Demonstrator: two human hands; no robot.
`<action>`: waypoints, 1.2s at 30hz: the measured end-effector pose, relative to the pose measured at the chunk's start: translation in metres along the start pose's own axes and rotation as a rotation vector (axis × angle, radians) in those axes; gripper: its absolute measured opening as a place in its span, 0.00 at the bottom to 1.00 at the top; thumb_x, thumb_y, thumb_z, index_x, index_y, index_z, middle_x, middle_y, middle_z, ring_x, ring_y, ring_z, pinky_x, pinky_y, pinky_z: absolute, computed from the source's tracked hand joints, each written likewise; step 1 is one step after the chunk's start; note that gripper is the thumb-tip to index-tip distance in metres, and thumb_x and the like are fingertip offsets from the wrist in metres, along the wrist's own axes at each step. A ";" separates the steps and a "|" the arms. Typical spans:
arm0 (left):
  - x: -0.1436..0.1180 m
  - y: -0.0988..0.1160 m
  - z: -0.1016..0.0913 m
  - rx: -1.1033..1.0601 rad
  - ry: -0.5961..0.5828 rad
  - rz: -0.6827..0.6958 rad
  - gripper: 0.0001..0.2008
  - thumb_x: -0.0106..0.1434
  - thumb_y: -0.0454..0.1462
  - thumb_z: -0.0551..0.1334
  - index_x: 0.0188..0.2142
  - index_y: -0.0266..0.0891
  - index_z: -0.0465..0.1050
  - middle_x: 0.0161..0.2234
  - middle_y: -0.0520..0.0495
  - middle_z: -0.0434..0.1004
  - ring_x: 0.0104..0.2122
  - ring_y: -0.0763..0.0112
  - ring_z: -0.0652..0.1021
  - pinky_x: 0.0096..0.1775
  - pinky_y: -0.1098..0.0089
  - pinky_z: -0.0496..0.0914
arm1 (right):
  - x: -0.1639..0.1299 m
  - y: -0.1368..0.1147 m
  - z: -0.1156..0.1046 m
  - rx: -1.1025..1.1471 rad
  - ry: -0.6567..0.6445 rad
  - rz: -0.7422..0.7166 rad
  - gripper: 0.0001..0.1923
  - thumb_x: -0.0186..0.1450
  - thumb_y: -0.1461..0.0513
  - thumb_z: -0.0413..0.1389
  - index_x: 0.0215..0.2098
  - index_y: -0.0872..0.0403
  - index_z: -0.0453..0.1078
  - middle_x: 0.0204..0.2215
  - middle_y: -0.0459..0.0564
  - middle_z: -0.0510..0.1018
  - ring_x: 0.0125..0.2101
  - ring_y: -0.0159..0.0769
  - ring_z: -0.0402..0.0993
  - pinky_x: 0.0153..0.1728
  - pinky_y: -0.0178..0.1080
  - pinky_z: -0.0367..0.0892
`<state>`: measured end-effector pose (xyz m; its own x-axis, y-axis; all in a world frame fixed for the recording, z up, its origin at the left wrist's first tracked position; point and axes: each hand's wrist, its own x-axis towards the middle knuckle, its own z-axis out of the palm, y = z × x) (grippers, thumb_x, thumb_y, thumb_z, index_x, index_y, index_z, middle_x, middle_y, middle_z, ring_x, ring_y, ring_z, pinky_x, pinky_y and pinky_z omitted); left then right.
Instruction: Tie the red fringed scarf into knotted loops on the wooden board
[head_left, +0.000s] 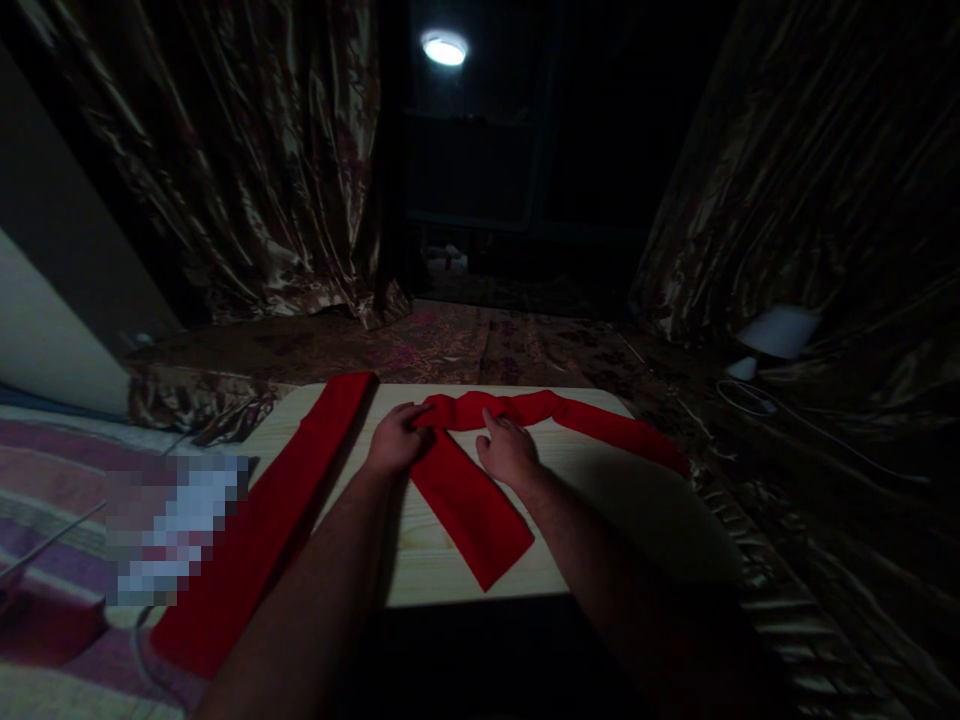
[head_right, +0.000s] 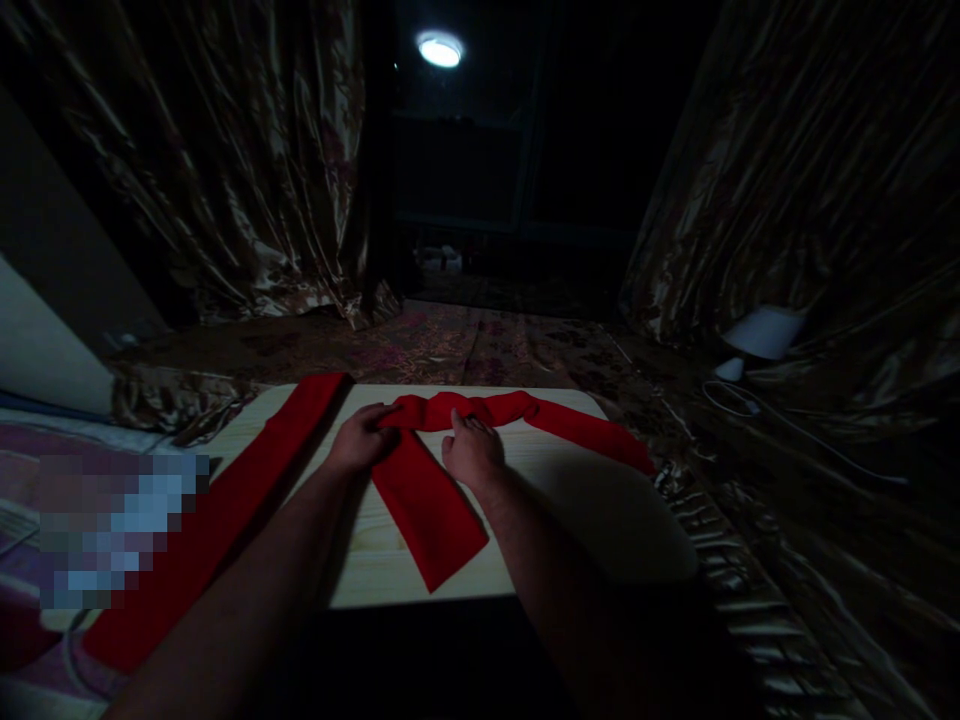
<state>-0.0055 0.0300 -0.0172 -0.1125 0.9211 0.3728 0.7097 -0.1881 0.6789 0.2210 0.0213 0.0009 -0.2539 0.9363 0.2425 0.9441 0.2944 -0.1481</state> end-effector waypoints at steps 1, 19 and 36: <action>-0.001 0.002 -0.001 0.023 0.010 -0.002 0.24 0.57 0.36 0.61 0.53 0.42 0.78 0.54 0.42 0.76 0.53 0.59 0.76 0.59 0.64 0.67 | 0.000 0.001 0.000 0.012 -0.001 -0.019 0.34 0.69 0.58 0.48 0.71 0.60 0.53 0.57 0.60 0.75 0.57 0.43 0.69 0.57 0.42 0.61; 0.003 -0.006 -0.004 -0.312 0.128 -0.233 0.23 0.53 0.26 0.56 0.45 0.36 0.81 0.54 0.41 0.78 0.53 0.60 0.78 0.58 0.61 0.69 | 0.004 0.002 0.006 0.119 -0.017 -0.093 0.34 0.69 0.57 0.49 0.71 0.61 0.54 0.61 0.60 0.72 0.58 0.44 0.69 0.61 0.42 0.59; 0.001 0.002 -0.001 -0.379 -0.039 -0.109 0.27 0.53 0.27 0.59 0.52 0.38 0.79 0.66 0.43 0.63 0.59 0.60 0.73 0.59 0.66 0.69 | 0.007 0.002 0.008 0.077 -0.030 -0.126 0.40 0.70 0.54 0.49 0.75 0.56 0.39 0.67 0.61 0.62 0.65 0.46 0.58 0.64 0.45 0.52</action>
<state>-0.0051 0.0308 -0.0151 -0.1409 0.9536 0.2662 0.3876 -0.1943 0.9011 0.2197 0.0303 -0.0055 -0.3766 0.8961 0.2349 0.8857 0.4226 -0.1921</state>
